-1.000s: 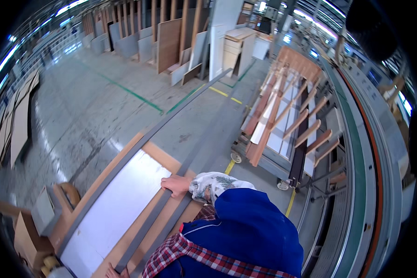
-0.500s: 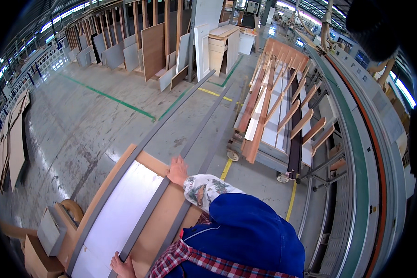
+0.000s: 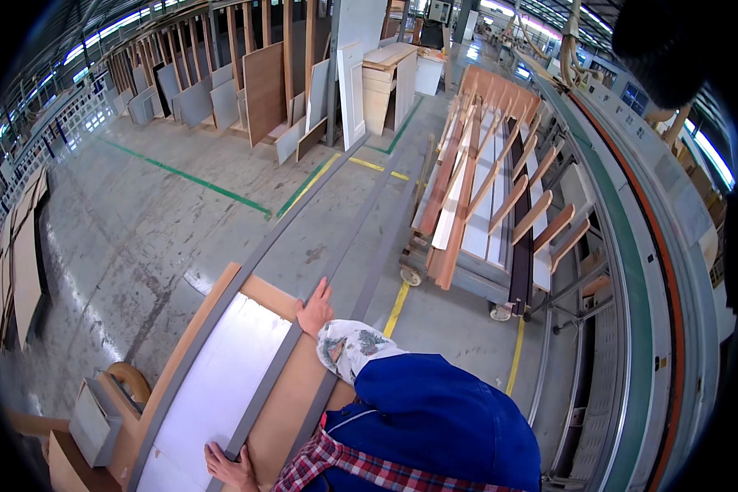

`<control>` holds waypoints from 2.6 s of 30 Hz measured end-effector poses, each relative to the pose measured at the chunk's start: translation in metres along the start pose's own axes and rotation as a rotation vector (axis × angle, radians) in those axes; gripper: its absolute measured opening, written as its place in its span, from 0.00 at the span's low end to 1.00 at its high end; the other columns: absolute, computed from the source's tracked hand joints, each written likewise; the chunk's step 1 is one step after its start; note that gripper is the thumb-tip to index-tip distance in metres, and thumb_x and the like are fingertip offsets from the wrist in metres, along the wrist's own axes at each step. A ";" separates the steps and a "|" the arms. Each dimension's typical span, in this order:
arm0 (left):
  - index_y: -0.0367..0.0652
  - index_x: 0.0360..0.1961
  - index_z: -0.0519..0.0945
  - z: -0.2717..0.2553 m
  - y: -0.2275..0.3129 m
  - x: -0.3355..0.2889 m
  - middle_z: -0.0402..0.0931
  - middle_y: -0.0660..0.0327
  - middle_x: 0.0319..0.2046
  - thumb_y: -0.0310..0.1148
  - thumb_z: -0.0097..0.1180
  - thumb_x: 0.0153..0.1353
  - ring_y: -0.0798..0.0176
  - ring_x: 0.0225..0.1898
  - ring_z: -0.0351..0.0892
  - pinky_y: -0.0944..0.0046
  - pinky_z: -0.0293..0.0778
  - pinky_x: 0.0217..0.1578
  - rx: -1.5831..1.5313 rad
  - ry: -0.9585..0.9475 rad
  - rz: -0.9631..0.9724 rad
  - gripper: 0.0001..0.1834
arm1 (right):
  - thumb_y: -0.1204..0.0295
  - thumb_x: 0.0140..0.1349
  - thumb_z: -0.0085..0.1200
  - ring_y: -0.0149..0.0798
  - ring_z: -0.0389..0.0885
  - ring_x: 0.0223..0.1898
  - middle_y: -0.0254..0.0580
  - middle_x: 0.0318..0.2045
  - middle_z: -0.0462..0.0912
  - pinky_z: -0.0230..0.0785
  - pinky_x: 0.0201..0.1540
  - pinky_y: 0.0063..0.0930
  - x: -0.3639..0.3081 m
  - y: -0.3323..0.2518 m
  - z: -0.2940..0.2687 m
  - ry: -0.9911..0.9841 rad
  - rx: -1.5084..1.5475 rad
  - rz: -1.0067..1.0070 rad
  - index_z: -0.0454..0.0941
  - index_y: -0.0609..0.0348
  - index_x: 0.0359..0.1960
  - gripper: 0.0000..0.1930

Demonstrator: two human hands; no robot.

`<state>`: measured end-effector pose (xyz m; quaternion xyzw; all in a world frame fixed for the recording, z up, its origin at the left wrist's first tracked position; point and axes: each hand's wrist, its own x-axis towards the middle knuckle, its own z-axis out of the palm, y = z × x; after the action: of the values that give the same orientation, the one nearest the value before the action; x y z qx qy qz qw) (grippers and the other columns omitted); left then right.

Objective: The person aligns long dark trim pieces along the edges of a white panel on a workbench. They repeatedly pick up trim pieces from a nearby rack and place them on the panel, adjusting their positions by hand.

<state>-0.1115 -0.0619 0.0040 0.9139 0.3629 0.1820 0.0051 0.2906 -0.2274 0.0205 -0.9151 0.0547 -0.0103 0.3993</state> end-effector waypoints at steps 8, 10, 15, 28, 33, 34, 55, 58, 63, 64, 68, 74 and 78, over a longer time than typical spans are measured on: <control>0.38 0.55 0.67 -0.003 0.007 -0.002 0.65 0.47 0.55 0.55 0.56 0.50 0.45 0.55 0.63 0.48 0.55 0.55 0.007 0.047 -0.040 0.38 | 0.51 0.57 0.47 0.66 0.73 0.42 0.62 0.56 0.61 0.67 0.45 0.50 0.004 0.010 0.010 -0.004 0.029 -0.027 0.42 0.62 0.65 0.42; 0.37 0.55 0.67 -0.004 0.007 -0.003 0.65 0.48 0.54 0.53 0.55 0.52 0.45 0.55 0.63 0.49 0.56 0.55 -0.005 0.044 -0.065 0.36 | 0.50 0.58 0.45 0.64 0.73 0.43 0.61 0.57 0.62 0.67 0.45 0.50 0.005 0.015 0.015 0.006 0.022 -0.026 0.43 0.61 0.65 0.41; 0.37 0.55 0.66 -0.005 0.008 -0.003 0.65 0.48 0.55 0.52 0.51 0.56 0.46 0.56 0.62 0.48 0.54 0.57 -0.010 0.064 -0.099 0.33 | 0.50 0.60 0.42 0.61 0.75 0.41 0.61 0.54 0.67 0.68 0.42 0.49 0.007 0.022 0.020 0.028 -0.022 -0.102 0.42 0.61 0.65 0.39; 0.35 0.55 0.65 -0.001 0.005 -0.001 0.64 0.47 0.56 0.50 0.52 0.56 0.45 0.58 0.60 0.48 0.51 0.59 -0.015 0.058 -0.102 0.33 | 0.49 0.58 0.43 0.60 0.79 0.26 0.56 0.23 0.80 0.71 0.32 0.51 0.006 0.015 0.030 0.014 -0.144 -0.063 0.58 0.67 0.55 0.33; 0.35 0.55 0.66 -0.003 0.007 0.000 0.65 0.47 0.55 0.49 0.52 0.56 0.45 0.57 0.61 0.48 0.51 0.58 -0.031 0.089 -0.084 0.32 | 0.49 0.58 0.43 0.60 0.79 0.26 0.57 0.21 0.79 0.71 0.32 0.51 0.002 0.010 0.025 0.056 -0.156 -0.088 0.71 0.65 0.35 0.26; 0.35 0.54 0.66 -0.003 0.007 0.000 0.65 0.48 0.55 0.49 0.52 0.56 0.45 0.57 0.61 0.48 0.51 0.58 -0.030 0.087 -0.089 0.32 | 0.49 0.58 0.42 0.60 0.79 0.26 0.57 0.21 0.79 0.71 0.32 0.51 0.001 0.009 0.023 0.067 -0.172 -0.091 0.71 0.65 0.33 0.26; 0.39 0.52 0.69 -0.004 0.009 -0.003 0.68 0.50 0.50 0.50 0.56 0.51 0.46 0.53 0.63 0.48 0.56 0.53 -0.008 0.078 -0.182 0.32 | 0.47 0.59 0.41 0.60 0.79 0.29 0.60 0.23 0.79 0.70 0.36 0.50 0.004 0.010 0.021 -0.008 -0.141 -0.070 0.70 0.65 0.34 0.27; 0.40 0.52 0.69 -0.004 0.011 -0.002 0.68 0.50 0.48 0.49 0.57 0.51 0.45 0.52 0.63 0.48 0.56 0.53 -0.011 0.097 -0.194 0.32 | 0.46 0.58 0.43 0.60 0.79 0.30 0.60 0.24 0.79 0.70 0.37 0.50 0.005 0.012 0.021 -0.016 -0.089 -0.056 0.70 0.65 0.34 0.27; 0.39 0.52 0.69 -0.001 0.009 -0.003 0.68 0.49 0.47 0.49 0.57 0.51 0.44 0.51 0.63 0.47 0.56 0.53 -0.011 0.113 -0.188 0.32 | 0.45 0.57 0.44 0.60 0.79 0.32 0.59 0.25 0.79 0.69 0.38 0.50 0.006 0.012 0.019 -0.029 -0.054 -0.027 0.70 0.64 0.34 0.28; 0.39 0.51 0.70 0.000 0.008 -0.003 0.68 0.49 0.47 0.49 0.57 0.51 0.44 0.51 0.63 0.47 0.56 0.52 -0.011 0.128 -0.175 0.31 | 0.45 0.56 0.45 0.60 0.79 0.32 0.59 0.25 0.79 0.69 0.38 0.50 0.006 0.011 0.018 -0.024 -0.060 -0.020 0.71 0.64 0.34 0.28; 0.39 0.51 0.70 0.003 0.006 -0.004 0.68 0.48 0.47 0.50 0.57 0.51 0.44 0.51 0.62 0.46 0.56 0.53 -0.019 0.133 -0.174 0.32 | 0.45 0.56 0.45 0.60 0.79 0.32 0.59 0.25 0.80 0.69 0.39 0.50 0.006 0.009 0.017 -0.024 -0.069 -0.001 0.71 0.64 0.34 0.28; 0.39 0.51 0.70 0.002 0.006 -0.003 0.68 0.48 0.47 0.51 0.57 0.50 0.44 0.52 0.62 0.46 0.56 0.53 -0.021 0.123 -0.191 0.32 | 0.44 0.56 0.45 0.60 0.79 0.33 0.59 0.26 0.80 0.69 0.39 0.49 0.007 0.009 0.018 -0.044 -0.075 0.033 0.71 0.65 0.35 0.29; 0.39 0.51 0.70 0.002 0.007 -0.003 0.67 0.48 0.48 0.50 0.58 0.50 0.44 0.52 0.62 0.46 0.55 0.53 -0.020 0.118 -0.197 0.32 | 0.43 0.57 0.42 0.60 0.78 0.35 0.59 0.29 0.80 0.69 0.41 0.48 0.009 0.008 0.016 -0.064 -0.009 0.058 0.71 0.65 0.36 0.31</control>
<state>-0.1082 -0.0686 0.0017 0.8613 0.4490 0.2376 0.0108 0.3003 -0.2221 0.0030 -0.9147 0.0683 0.0310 0.3971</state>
